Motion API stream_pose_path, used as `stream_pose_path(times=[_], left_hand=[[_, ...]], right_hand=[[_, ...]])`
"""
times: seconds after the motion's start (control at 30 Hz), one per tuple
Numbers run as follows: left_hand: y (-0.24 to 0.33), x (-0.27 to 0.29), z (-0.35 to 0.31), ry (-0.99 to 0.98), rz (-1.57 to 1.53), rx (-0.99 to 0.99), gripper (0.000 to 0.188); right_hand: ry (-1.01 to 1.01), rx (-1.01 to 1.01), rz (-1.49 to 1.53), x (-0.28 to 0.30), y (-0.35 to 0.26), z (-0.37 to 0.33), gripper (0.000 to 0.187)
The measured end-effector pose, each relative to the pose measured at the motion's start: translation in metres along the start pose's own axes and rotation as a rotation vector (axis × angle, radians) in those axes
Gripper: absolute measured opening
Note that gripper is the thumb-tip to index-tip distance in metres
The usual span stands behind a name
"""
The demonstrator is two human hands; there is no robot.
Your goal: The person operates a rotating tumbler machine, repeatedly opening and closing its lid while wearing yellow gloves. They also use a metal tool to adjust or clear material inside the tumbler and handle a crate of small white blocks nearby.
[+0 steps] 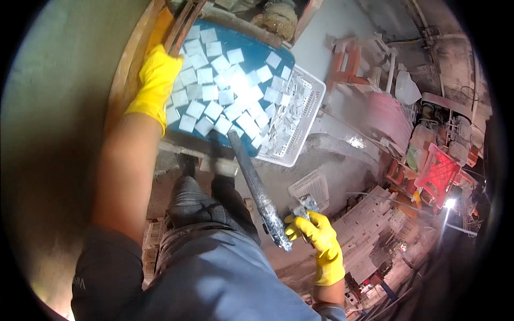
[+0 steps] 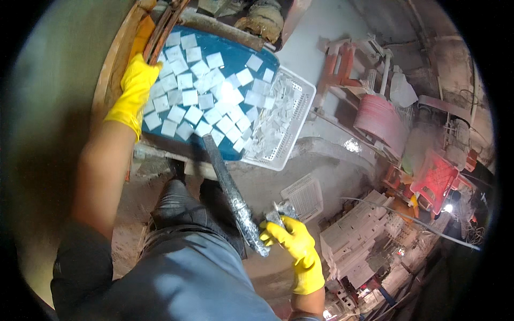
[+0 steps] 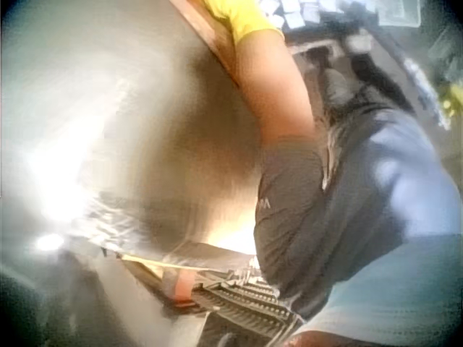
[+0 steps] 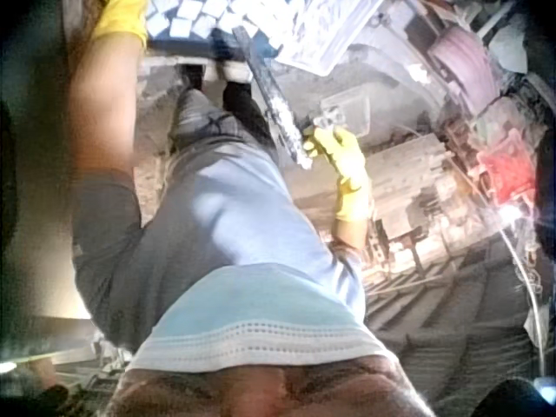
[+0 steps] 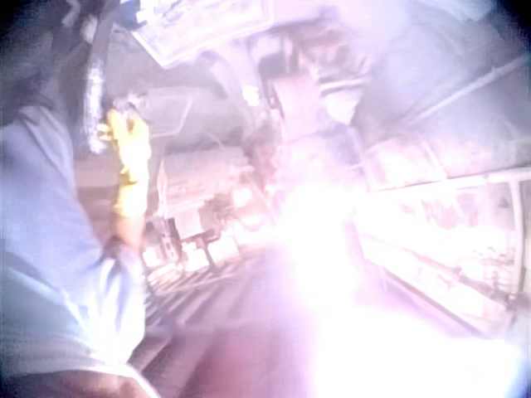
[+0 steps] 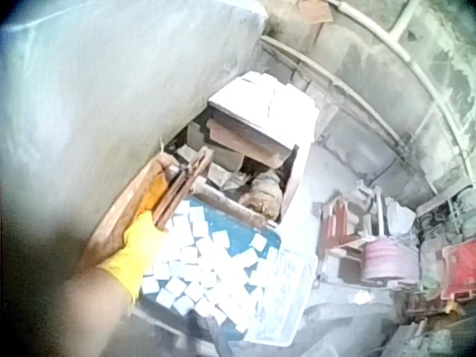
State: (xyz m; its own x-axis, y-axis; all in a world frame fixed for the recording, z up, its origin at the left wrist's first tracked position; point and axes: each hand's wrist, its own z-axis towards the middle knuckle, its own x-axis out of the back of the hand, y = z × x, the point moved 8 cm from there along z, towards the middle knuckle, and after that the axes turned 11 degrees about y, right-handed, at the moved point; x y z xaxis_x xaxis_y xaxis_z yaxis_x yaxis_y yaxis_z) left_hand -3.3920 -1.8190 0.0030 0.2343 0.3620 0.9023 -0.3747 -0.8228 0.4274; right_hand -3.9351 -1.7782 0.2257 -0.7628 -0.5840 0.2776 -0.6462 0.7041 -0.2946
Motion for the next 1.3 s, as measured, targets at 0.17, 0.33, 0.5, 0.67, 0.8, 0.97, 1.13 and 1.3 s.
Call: stream_pose_path(times=[0.17,0.33,0.5,0.67,0.8,0.97,1.13,1.3], left_hand=[[-0.024,0.002,-0.012,-0.033,-0.238,-0.069,0.074],[-0.054,0.026,-0.053,-0.047,-0.164,-0.022,0.068],[-0.046,0.038,-0.056,0.014,-0.052,0.016,0.064],[-0.046,0.042,-0.055,-0.066,0.062,0.088,0.075],[-0.049,0.037,-0.052,-0.090,0.006,0.094,0.074],[-0.046,0.044,-0.051,-0.102,0.011,0.107,0.073],[-0.044,0.048,-0.049,-0.117,-0.008,0.114,0.072],[-0.047,0.044,-0.048,-0.141,0.012,0.121,0.071]], right_hand=[[0.109,0.052,-0.213,0.002,-0.016,-0.012,0.040],[0.120,0.062,-0.268,-0.005,-0.025,-0.001,0.040],[0.128,0.104,-0.401,-0.018,-0.050,0.012,0.042],[0.173,0.098,-0.492,-0.030,-0.086,0.021,0.045],[0.158,0.118,-0.477,-0.030,-0.100,0.033,0.047],[0.164,0.123,-0.525,-0.035,-0.123,0.043,0.048],[0.153,0.138,-0.556,-0.045,-0.135,0.046,0.041],[0.148,0.120,-0.580,-0.048,-0.139,0.046,0.042]])
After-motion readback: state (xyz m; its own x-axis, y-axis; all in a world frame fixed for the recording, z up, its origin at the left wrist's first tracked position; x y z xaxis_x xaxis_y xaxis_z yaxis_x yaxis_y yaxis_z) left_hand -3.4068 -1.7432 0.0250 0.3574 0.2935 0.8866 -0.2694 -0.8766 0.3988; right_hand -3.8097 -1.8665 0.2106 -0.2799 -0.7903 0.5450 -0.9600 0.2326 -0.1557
